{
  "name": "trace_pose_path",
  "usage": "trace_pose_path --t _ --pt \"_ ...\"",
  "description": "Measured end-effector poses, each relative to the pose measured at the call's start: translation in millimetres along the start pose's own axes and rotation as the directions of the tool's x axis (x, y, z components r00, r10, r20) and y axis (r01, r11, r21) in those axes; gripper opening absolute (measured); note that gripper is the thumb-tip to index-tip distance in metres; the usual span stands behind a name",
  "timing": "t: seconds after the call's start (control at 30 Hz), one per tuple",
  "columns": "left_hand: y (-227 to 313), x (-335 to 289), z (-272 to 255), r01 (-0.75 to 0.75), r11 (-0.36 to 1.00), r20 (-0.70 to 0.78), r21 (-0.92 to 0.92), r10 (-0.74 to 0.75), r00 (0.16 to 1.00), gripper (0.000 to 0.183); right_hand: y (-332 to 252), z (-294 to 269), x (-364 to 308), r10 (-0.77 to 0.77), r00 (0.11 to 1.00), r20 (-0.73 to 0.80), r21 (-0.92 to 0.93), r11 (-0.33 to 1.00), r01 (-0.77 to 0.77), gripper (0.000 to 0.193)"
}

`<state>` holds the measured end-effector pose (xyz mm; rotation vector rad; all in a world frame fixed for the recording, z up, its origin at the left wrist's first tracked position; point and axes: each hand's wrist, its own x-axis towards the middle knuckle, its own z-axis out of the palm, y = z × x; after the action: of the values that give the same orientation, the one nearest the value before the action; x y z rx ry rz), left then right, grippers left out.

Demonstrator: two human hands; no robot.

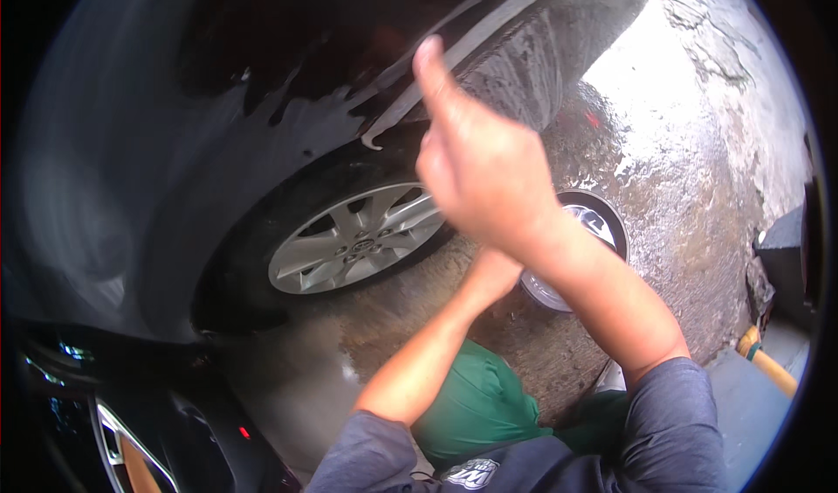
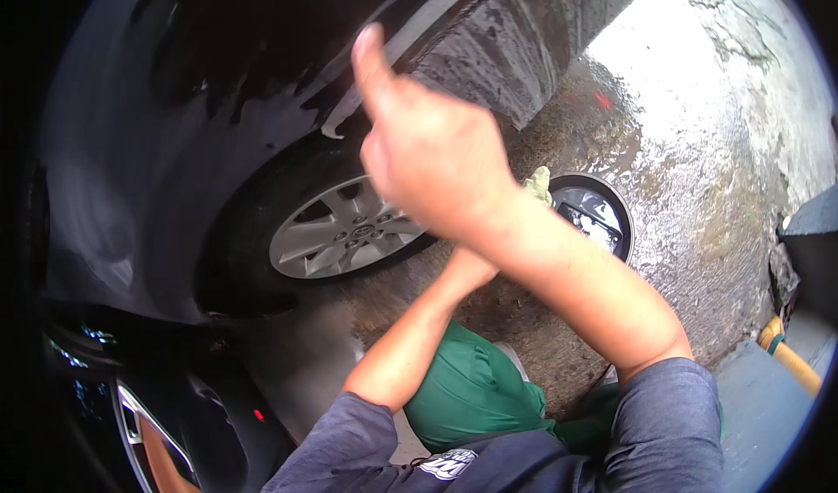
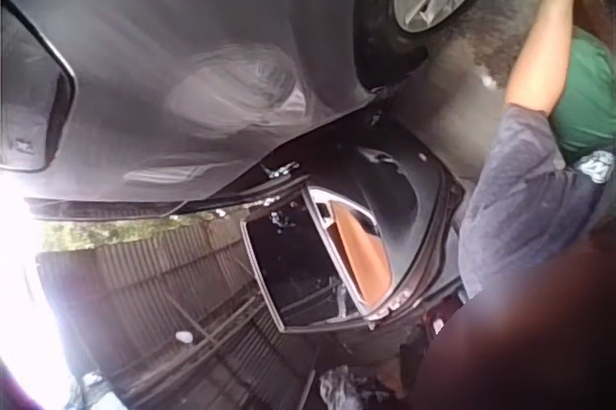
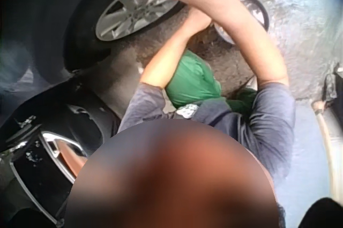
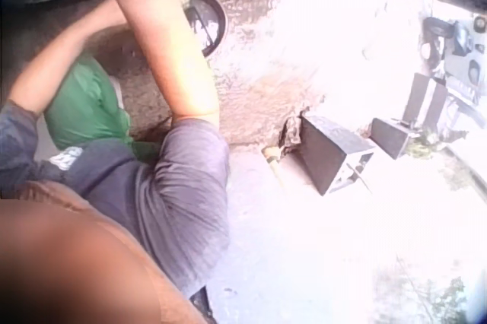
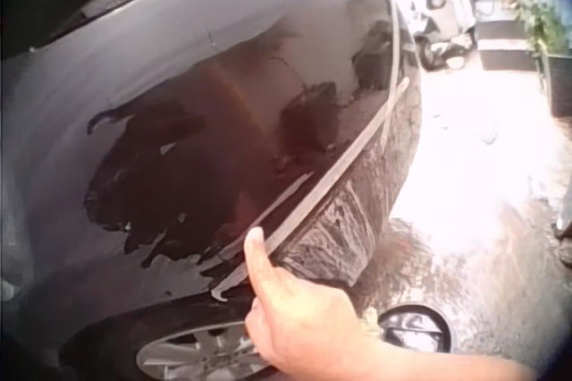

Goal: Sanding and cleaning a specific area of a car's exterior body panel as part of detailing.

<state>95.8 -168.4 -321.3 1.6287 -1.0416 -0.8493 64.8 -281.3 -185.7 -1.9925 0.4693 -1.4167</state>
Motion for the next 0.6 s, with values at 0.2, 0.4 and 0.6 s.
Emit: trace_pose_path --t 0.2,0.4,0.6 --pt "-12 2 -42 0.131 0.698 -0.155 -0.704 -0.331 0.931 0.031 4 -20 -64 -0.118 0.857 0.502 -0.049 0.985 0.165 0.048" --pt "42 -48 -17 0.142 0.850 -0.322 -0.508 -0.340 0.884 0.036 10 -34 -93 0.159 0.585 0.795 0.159 0.876 -0.455 0.050" --pt "88 -92 -33 0.183 0.853 -0.043 0.489 -0.185 0.982 0.046 100 -20 -95 0.335 0.171 0.927 -0.318 0.941 -0.119 0.030"
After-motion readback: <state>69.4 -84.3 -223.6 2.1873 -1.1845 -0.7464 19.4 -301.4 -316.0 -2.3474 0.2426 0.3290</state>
